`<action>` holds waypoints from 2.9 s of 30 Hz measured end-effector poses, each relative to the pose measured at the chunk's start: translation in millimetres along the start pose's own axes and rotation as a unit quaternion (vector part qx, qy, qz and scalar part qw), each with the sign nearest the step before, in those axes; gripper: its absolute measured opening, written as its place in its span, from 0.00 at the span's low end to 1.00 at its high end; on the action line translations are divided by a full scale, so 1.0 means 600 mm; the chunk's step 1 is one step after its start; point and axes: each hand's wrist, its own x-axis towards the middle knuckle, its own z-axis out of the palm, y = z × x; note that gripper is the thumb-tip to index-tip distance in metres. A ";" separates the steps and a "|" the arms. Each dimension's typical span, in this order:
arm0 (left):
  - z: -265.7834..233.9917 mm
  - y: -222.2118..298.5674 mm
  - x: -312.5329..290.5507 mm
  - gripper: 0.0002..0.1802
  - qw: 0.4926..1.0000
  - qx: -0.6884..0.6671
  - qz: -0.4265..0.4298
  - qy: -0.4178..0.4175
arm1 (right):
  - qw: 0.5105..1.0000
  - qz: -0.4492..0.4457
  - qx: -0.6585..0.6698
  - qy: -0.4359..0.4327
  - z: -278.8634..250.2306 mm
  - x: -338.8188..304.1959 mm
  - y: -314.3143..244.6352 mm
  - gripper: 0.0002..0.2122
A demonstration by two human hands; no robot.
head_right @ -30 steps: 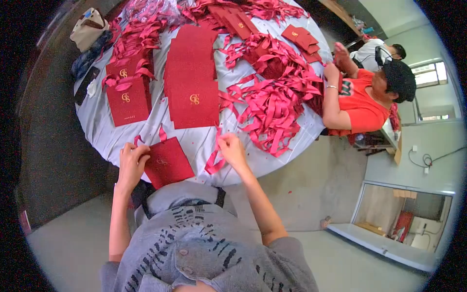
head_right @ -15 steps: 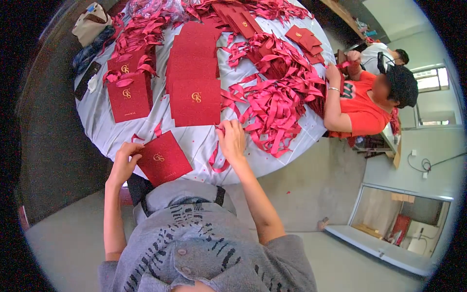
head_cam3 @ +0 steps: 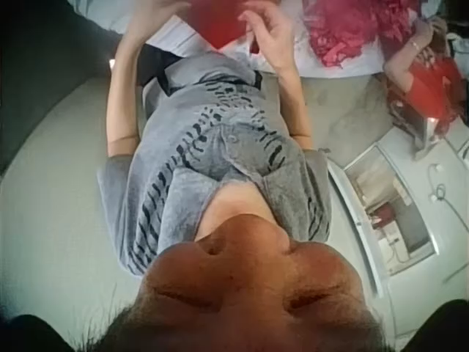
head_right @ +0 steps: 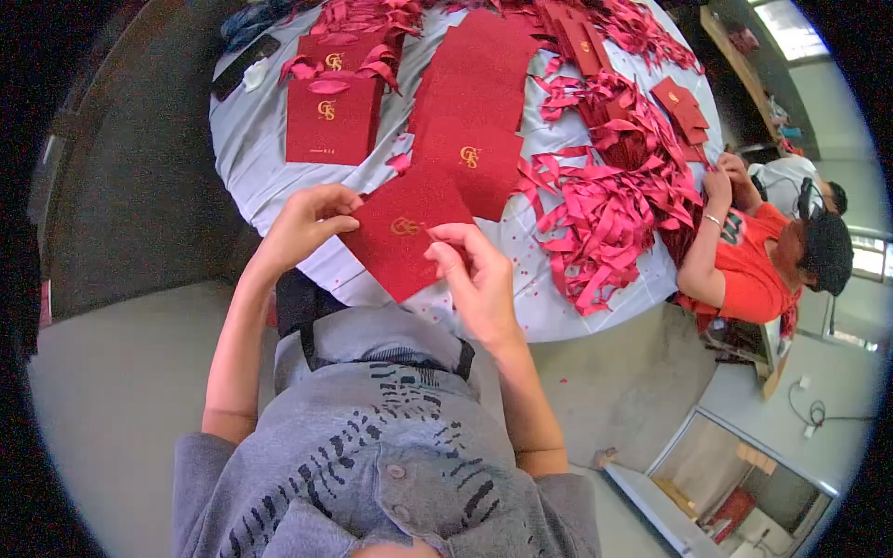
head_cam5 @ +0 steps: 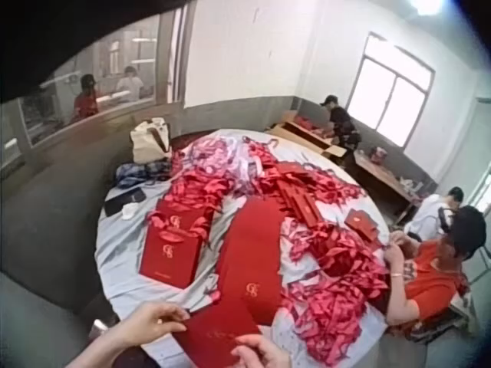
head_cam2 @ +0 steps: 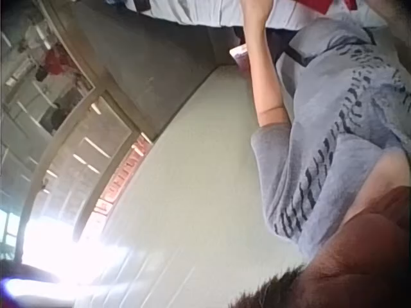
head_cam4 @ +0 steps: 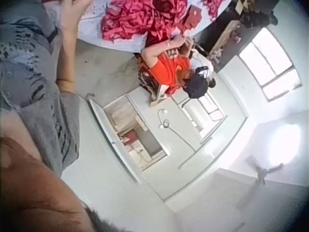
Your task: The person attaches ribbon handles to paper gift bags by hand, threading ribbon strips through the slots and stacking the assembled bags on the table.
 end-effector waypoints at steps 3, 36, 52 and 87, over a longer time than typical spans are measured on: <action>0.000 0.001 0.002 0.10 0.986 -0.142 -0.044 -0.077 | 1.000 0.005 -0.016 0.014 0.031 0.004 -0.001 0.06; 0.003 0.036 -0.024 0.12 0.980 -0.152 0.013 -0.132 | 0.978 -0.031 -0.197 0.061 0.083 -0.002 -0.009 0.05; 0.074 0.058 -0.044 0.11 0.955 0.143 0.233 0.117 | 0.980 0.070 -0.155 0.102 0.100 -0.001 0.018 0.08; 0.095 0.037 -0.050 0.15 0.925 0.249 0.257 0.126 | 0.992 0.046 -0.083 0.088 0.109 0.008 0.069 0.07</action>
